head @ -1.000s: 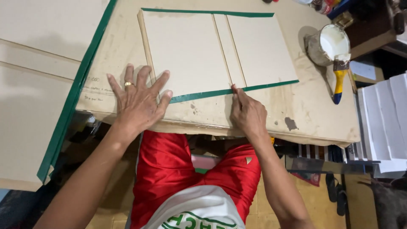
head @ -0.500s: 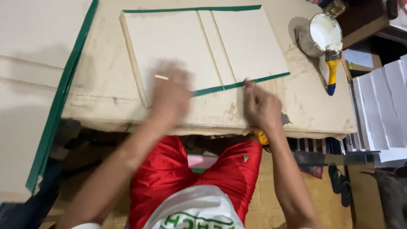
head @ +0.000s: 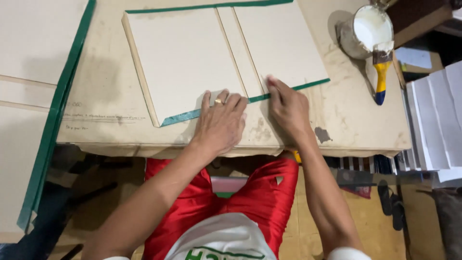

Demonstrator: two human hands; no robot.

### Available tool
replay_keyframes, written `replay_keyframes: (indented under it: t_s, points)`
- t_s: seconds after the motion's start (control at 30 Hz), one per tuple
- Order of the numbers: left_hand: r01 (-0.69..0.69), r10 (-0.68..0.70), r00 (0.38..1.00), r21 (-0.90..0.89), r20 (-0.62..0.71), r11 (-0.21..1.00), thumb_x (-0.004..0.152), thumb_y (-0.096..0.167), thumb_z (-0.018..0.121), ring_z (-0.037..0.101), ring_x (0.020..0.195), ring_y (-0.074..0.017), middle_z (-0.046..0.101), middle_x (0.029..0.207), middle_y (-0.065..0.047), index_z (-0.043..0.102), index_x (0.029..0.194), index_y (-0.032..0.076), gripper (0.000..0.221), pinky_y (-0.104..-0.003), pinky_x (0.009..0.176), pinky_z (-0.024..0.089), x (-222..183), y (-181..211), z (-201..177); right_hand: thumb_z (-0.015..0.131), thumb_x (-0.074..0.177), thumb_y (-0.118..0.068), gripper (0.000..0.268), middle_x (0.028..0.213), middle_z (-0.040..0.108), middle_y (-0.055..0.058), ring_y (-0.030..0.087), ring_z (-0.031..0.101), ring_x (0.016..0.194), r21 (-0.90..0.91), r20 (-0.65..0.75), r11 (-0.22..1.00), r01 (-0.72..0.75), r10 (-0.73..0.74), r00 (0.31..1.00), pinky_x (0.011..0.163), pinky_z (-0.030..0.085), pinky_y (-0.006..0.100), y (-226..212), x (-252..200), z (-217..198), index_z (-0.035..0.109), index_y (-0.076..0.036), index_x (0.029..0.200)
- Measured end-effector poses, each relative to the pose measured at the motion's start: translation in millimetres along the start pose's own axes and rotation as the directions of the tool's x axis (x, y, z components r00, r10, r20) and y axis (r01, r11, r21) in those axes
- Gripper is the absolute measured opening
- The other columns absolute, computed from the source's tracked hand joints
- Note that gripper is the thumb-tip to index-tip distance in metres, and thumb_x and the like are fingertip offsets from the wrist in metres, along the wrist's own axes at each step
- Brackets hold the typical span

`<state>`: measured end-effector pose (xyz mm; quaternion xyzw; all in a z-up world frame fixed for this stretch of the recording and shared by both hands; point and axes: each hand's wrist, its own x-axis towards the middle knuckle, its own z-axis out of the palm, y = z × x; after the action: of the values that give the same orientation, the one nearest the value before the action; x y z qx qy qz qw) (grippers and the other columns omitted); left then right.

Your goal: The person applies glue to the edges of cardboard sheets using a brush and then folds the edges over to finish the piece.

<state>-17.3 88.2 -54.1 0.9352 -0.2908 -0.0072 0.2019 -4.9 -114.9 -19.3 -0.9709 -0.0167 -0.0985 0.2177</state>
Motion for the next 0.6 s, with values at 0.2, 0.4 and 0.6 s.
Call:
replay_keyframes:
  t_s: [0.2,0.4,0.6]
  points:
    - [0.017,-0.026,0.996,0.102,0.089,0.995,0.103,0.038,0.04,0.042,0.133,-0.0453,0.051,0.128,-0.012,0.049,0.151,0.023,0.051,-0.079,0.106,0.021,4,19,-16,0.058,0.1,-0.034,0.033,0.103,0.078,0.006,0.034,0.074,0.092,-0.243,-0.016,0.97,0.01,-0.014,1.0,0.081,0.06,0.053,7,-35,20,0.071,-0.028,0.13]
    - [0.049,-0.051,0.995,0.024,0.084,0.999,0.099,0.034,0.043,0.04,0.136,-0.0434,0.049,0.134,-0.014,0.055,0.145,0.022,0.048,-0.079,0.105,0.025,9,22,-17,0.05,0.1,-0.029,0.039,0.108,0.078,0.01,0.037,0.073,0.099,-0.116,-0.019,0.992,0.057,-0.06,0.998,0.087,0.057,0.056,-11,18,29,0.071,-0.018,0.13]
    - [0.019,-0.031,0.991,0.086,0.132,0.996,0.1,0.036,0.04,0.04,0.138,-0.0386,0.047,0.134,-0.009,0.046,0.148,0.03,0.049,-0.083,0.105,0.021,27,31,-11,0.05,0.104,-0.035,0.042,0.126,0.071,0.022,0.045,0.061,0.122,0.322,-0.081,0.936,-0.144,0.178,0.981,0.103,0.047,0.06,-6,-11,-30,0.069,-0.01,0.132]
